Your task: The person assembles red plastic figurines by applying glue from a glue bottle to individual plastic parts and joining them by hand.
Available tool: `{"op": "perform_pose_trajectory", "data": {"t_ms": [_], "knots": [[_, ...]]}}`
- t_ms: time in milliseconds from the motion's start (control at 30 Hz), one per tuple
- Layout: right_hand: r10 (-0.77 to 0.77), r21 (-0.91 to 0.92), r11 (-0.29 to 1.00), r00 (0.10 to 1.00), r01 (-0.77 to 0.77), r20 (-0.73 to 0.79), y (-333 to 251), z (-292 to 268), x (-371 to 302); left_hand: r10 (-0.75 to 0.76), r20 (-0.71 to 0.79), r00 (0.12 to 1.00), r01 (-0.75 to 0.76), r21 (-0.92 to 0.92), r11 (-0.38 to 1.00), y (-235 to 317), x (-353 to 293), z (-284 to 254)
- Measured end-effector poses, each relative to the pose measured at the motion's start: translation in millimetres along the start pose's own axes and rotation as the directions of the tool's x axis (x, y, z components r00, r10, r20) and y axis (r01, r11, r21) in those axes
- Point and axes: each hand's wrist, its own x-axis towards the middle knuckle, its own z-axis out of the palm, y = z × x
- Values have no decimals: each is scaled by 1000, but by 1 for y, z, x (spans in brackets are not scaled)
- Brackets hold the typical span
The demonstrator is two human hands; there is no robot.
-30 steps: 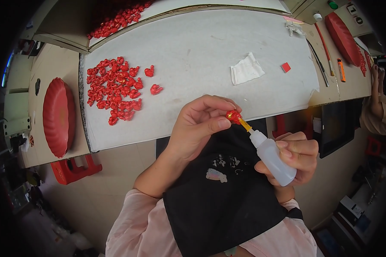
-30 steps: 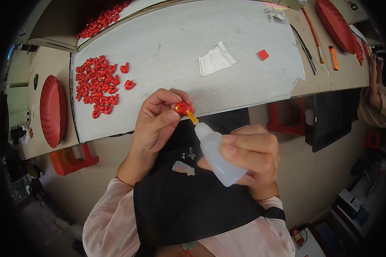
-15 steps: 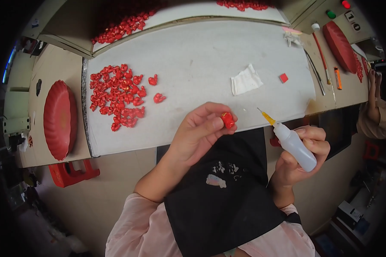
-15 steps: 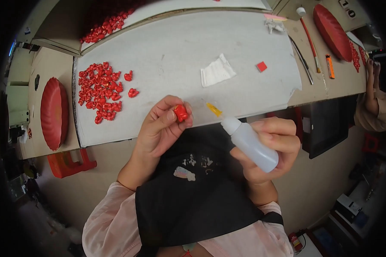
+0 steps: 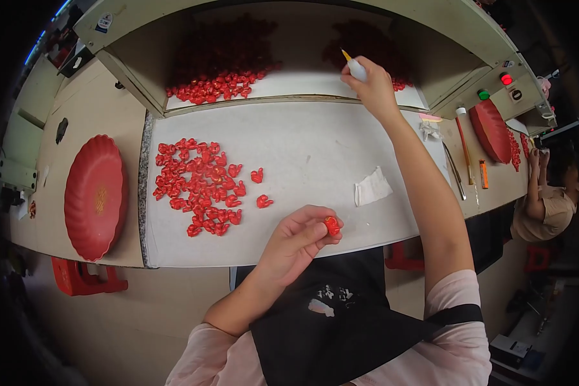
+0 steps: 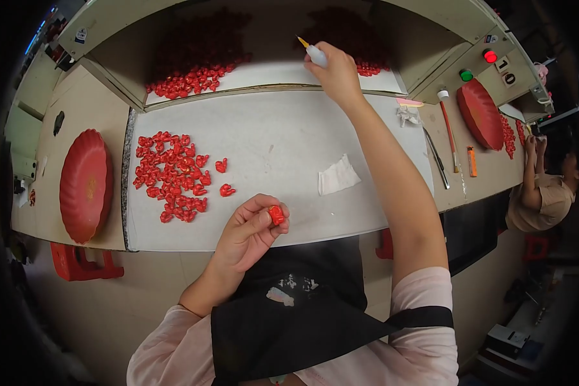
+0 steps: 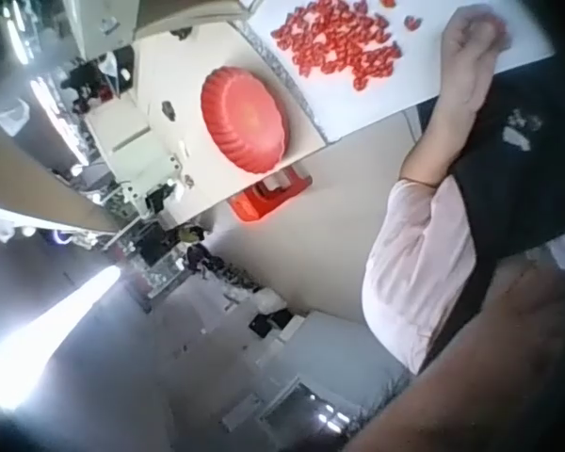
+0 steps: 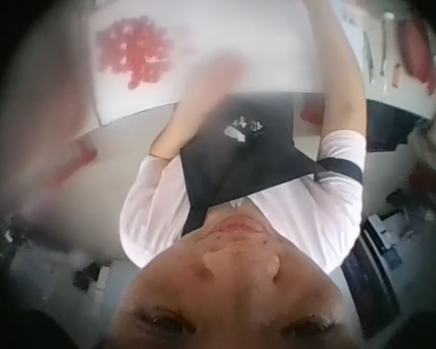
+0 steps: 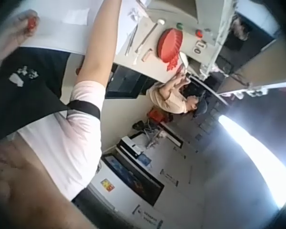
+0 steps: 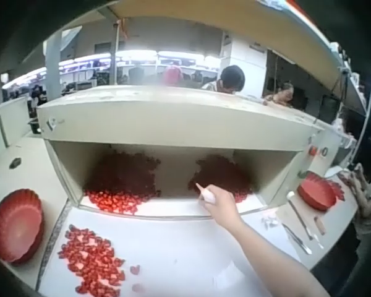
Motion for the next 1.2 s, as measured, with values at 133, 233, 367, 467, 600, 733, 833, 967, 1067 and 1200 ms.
{"op": "perform_pose_trajectory", "data": {"t_ms": [133,233,367,467,600,733,833,967,1067,1200], "knots": [[-186,-211,960,982,186,20,22,22,60,33,-28,999,-32,29,999,10,-3,2],[-221,-429,863,963,267,155,29,28,83,39,-42,998,-37,34,999,15,-4,-2],[-134,-443,868,964,226,230,31,31,80,44,-74,996,-42,29,999,16,-1,-7],[-159,-346,912,968,219,192,12,19,58,57,-86,995,-54,38,998,14,-6,-7],[-120,-42,991,988,125,99,5,1,17,52,-94,994,-48,48,998,10,-4,-5],[26,390,919,994,-64,103,-28,-26,-63,62,-86,994,-57,58,997,7,-3,-5],[104,701,690,984,-178,147,-37,-37,-131,44,-83,996,-37,93,995,-2,-1,0],[292,854,333,905,-399,309,-37,-35,-191,36,-108,994,-15,187,982,-16,6,6],[346,905,178,885,-387,310,-36,-35,-216,29,-82,996,-10,226,974,-25,8,10],[386,922,245,903,-299,190,-40,-38,-230,40,-104,994,-6,310,951,-33,7,14]]}}
